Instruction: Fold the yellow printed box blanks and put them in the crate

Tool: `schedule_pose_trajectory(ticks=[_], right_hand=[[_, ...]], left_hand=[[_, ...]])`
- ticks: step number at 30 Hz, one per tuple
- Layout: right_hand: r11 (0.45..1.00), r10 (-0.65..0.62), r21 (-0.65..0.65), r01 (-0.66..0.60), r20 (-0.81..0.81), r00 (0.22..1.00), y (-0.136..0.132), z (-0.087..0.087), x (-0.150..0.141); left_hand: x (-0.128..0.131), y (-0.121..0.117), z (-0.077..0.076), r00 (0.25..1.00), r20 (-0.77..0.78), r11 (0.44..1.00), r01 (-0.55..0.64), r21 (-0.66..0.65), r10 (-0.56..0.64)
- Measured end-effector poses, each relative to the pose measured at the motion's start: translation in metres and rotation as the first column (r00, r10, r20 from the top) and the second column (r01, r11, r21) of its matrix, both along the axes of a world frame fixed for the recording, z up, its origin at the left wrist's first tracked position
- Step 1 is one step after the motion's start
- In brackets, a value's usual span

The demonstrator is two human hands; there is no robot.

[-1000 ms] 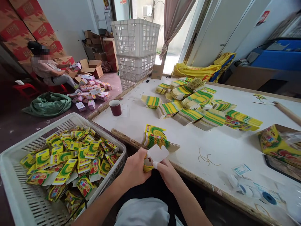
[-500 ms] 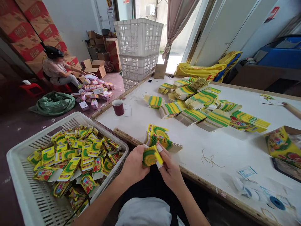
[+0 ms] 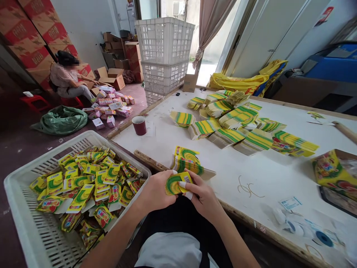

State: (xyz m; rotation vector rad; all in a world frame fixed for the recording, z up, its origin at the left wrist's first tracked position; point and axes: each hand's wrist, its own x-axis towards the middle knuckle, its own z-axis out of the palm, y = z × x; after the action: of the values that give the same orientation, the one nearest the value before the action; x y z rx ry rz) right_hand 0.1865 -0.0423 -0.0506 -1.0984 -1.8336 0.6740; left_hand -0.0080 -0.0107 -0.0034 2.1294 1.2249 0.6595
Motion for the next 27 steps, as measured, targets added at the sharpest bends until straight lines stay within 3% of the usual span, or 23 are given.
schedule_pose_trajectory(ticks=[8, 12, 17, 20, 23, 25, 27], right_hand=[[0.991, 0.09, -0.102, -0.091, -0.017, 0.996, -0.001, 0.005, 0.004], [0.991, 0.001, -0.135, -0.014, -0.094, 0.996, -0.005, 0.002, 0.002], [0.97, -0.041, -0.242, -0.022, -0.252, 0.967, -0.012, -0.004, -0.01], [0.969, -0.107, -0.24, 0.061, -0.182, 0.978, -0.008, -0.002, -0.017], [0.973, -0.125, -0.21, 0.096, -0.13, 0.984, 0.009, 0.002, -0.012], [0.958, -0.261, -0.14, 0.249, -0.072, 0.963, 0.026, 0.003, -0.001], [0.887, -0.458, -0.058, 0.458, 0.014, 0.889, 0.044, 0.002, 0.012]], left_hand=[[0.001, -0.005, -0.004, 0.999, 0.031, 0.997, 0.042, -0.068, -0.04], [0.007, -0.008, -0.008, 0.997, 0.083, 0.999, 0.012, -0.044, -0.008], [0.014, -0.012, -0.013, 0.992, 0.124, 0.998, -0.015, -0.068, 0.023], [0.012, -0.011, -0.01, 0.994, 0.1, 0.996, -0.039, -0.077, 0.046], [-0.007, -0.004, -0.008, 0.995, 0.006, 0.993, -0.101, -0.065, 0.102], [-0.03, 0.003, -0.011, 0.962, -0.111, 0.969, -0.248, 0.022, 0.249], [-0.055, 0.011, -0.016, 0.88, -0.194, 0.896, -0.399, 0.193, 0.433]])
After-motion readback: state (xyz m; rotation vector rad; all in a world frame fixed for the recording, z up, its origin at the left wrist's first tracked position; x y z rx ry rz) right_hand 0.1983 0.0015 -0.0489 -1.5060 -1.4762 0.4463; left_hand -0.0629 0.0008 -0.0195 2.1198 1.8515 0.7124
